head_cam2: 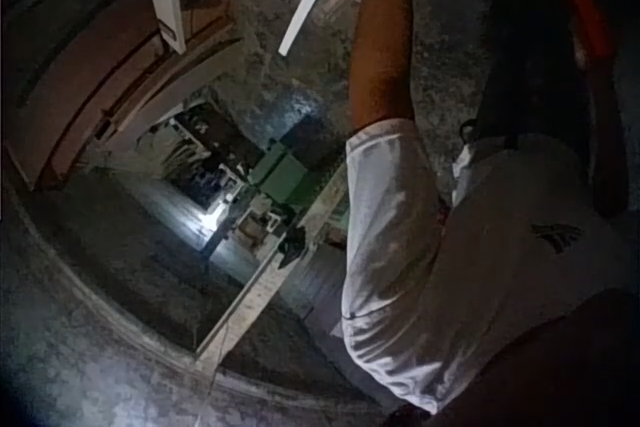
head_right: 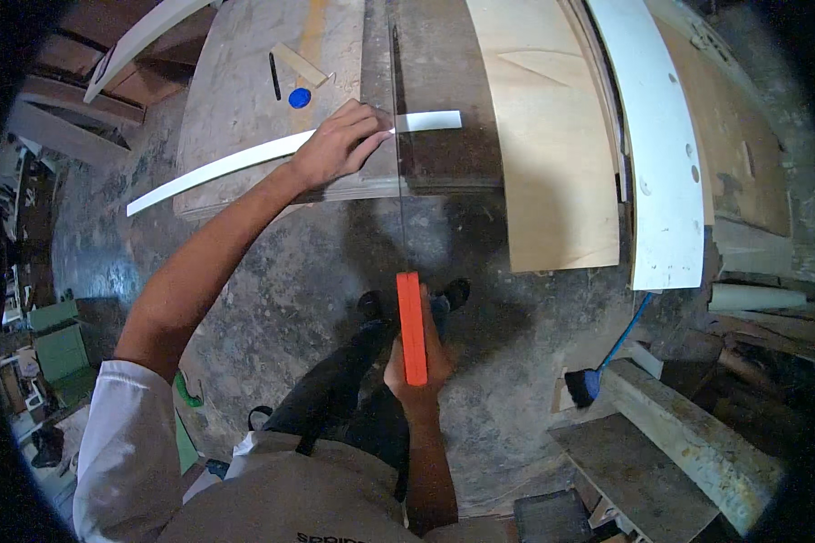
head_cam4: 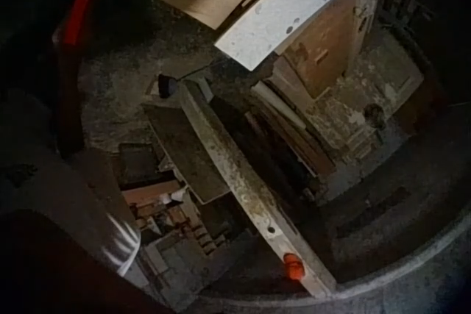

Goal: Sawing a small piece of wood with a handsaw and then sanding the cut edge with sandpaper.

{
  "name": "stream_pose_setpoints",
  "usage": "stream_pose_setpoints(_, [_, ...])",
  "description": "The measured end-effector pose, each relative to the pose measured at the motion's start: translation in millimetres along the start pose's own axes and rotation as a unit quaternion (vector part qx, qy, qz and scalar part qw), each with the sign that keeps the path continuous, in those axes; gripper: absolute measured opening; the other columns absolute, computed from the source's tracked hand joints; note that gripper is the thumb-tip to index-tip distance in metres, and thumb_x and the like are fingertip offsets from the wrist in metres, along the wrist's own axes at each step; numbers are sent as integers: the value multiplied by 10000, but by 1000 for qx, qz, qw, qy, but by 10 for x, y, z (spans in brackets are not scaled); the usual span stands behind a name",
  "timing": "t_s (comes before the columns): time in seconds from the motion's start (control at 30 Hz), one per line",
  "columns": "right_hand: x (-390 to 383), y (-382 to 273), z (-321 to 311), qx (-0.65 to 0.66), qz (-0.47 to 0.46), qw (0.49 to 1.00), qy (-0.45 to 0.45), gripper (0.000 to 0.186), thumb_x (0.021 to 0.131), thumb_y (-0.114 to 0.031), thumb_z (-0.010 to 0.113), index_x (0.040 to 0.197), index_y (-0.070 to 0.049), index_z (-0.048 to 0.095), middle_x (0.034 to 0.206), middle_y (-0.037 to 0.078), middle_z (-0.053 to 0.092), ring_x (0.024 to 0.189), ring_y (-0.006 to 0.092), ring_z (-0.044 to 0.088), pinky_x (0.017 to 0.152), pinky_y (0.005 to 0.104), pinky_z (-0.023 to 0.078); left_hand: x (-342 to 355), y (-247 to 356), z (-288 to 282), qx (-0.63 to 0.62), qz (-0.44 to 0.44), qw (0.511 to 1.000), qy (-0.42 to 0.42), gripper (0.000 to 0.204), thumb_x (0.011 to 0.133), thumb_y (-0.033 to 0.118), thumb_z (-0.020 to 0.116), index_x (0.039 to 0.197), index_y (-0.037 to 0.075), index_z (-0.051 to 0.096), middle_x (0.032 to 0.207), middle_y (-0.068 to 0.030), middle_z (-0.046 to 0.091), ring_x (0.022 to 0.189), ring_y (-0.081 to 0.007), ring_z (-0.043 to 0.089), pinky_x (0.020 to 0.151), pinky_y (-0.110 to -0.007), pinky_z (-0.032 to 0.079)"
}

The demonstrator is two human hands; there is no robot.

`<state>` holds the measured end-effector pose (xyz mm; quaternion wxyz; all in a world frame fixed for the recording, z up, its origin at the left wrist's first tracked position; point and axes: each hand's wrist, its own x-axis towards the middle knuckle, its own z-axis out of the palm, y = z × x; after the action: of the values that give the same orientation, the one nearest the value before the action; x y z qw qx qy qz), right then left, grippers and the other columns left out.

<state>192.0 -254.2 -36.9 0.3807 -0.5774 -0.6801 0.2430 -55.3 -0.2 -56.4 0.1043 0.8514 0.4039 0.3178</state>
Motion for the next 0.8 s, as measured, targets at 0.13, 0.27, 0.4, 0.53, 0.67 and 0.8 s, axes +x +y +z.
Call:
stream_pose_setpoints(0.13, [-28,-16,-56,40,-13,999,15,622,792,41,608,1411,71,547,1392,221,630,833,232,757,570,304,527,14,16,6,7,5,1000,-3,127,931,73,687,1009,-25,671,1010,-142,645,970,-319,592,881,-403,505])
stream_pose_setpoints(0.27, [14,-74,-48,32,4,999,7,576,793,48,594,1368,76,581,1394,227,627,768,219,741,565,295,507,-10,-58,30,0,10,1000,7,127,928,72,692,1004,-26,669,1014,-142,647,973,-319,594,877,-402,506])
stream_pose_setpoints(0.4, [-41,-96,-188,21,-14,1000,-15,524,812,48,592,1334,81,601,1389,225,632,597,186,648,504,295,449,-1,-27,37,2,17,1000,16,104,921,71,689,979,-11,663,972,-130,620,938,-314,578,848,-404,501])
stream_pose_setpoints(0.53, [16,-38,-97,60,40,997,7,532,898,-8,567,1425,59,551,749,80,649,534,129,561,491,290,427,14,-44,55,7,37,999,28,89,911,68,688,958,-1,656,922,-121,592,889,-305,560,815,-401,496])
stream_pose_setpoints(0.67, [56,-60,-94,45,49,998,4,520,902,-21,573,1416,54,564,710,65,628,535,126,556,491,287,423,21,-52,34,8,35,999,22,95,908,63,688,967,-4,655,928,-126,589,898,-307,558,822,-402,494])
stream_pose_setpoints(0.8, [-108,-166,-248,80,63,995,10,517,884,-11,586,1396,58,577,695,63,616,523,125,544,487,287,420,-4,-31,42,3,10,1000,8,100,917,68,690,960,-12,649,951,-134,600,927,-312,564,844,-408,492])
